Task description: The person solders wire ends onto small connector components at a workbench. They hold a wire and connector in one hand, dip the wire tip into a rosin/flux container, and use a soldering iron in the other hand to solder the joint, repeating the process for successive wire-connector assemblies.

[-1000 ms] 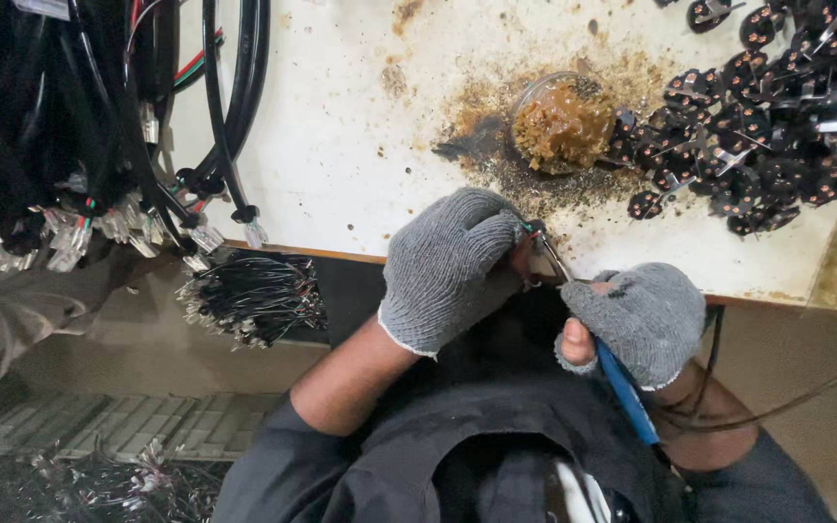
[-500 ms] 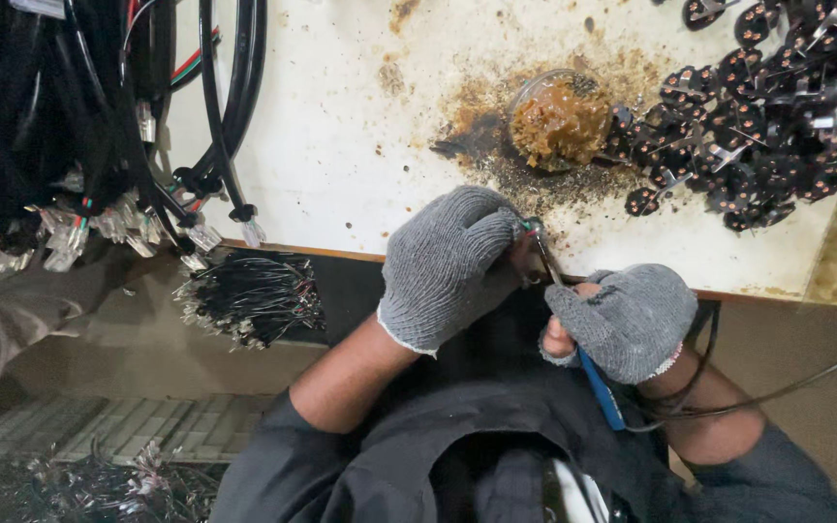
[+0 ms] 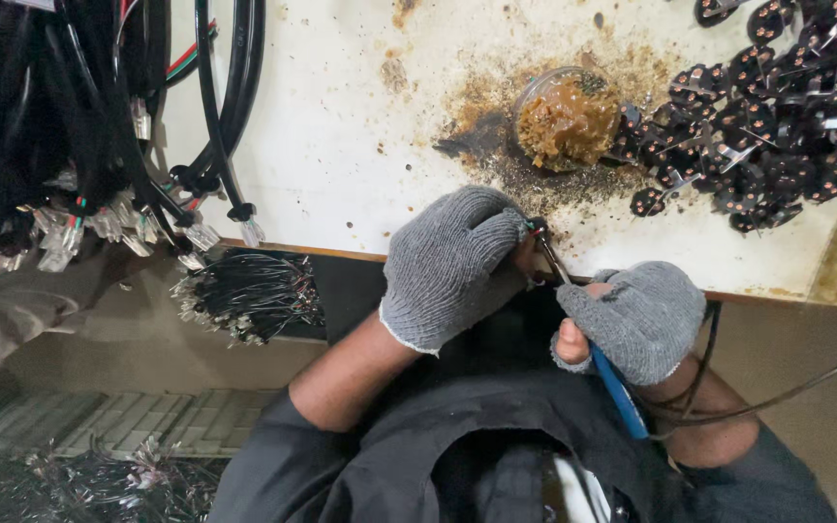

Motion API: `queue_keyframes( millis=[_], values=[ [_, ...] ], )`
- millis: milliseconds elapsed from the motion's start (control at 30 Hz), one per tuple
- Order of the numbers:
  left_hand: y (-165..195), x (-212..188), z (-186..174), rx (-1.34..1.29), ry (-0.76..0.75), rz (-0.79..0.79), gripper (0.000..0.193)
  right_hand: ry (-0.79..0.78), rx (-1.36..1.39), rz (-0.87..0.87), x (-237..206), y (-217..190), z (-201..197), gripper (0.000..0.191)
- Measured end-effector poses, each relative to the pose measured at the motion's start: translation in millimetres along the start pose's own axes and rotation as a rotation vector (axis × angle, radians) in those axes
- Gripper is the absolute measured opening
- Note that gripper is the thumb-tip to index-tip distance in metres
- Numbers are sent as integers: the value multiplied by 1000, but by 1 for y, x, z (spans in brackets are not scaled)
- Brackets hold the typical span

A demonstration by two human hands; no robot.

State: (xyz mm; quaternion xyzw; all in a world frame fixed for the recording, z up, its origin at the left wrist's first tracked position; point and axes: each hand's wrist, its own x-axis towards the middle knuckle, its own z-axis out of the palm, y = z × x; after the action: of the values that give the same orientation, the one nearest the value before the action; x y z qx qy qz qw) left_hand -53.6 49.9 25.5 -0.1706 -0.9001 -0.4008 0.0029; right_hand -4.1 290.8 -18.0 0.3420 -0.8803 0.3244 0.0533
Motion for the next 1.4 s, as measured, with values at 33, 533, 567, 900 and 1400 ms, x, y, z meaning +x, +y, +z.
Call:
queue_keyframes(
  millis=[33,533,567,900,1400],
  values=[
    [1,0,0,8,4,2,20,53,45,7,-2,0,1,20],
    [31,-13,-1,49,38,8,14,244,589,642,12,-38,-56,32],
    [31,-14,-1,58,37,7,14,290,517,674,18,-37,-58,29],
    [33,-22,-1,62,62,6,14,126,-162,316,41,-22,-79,8],
    [34,-16,-1,91,40,-11,14,144,76,428,50,-41,-48,13]
  ],
)
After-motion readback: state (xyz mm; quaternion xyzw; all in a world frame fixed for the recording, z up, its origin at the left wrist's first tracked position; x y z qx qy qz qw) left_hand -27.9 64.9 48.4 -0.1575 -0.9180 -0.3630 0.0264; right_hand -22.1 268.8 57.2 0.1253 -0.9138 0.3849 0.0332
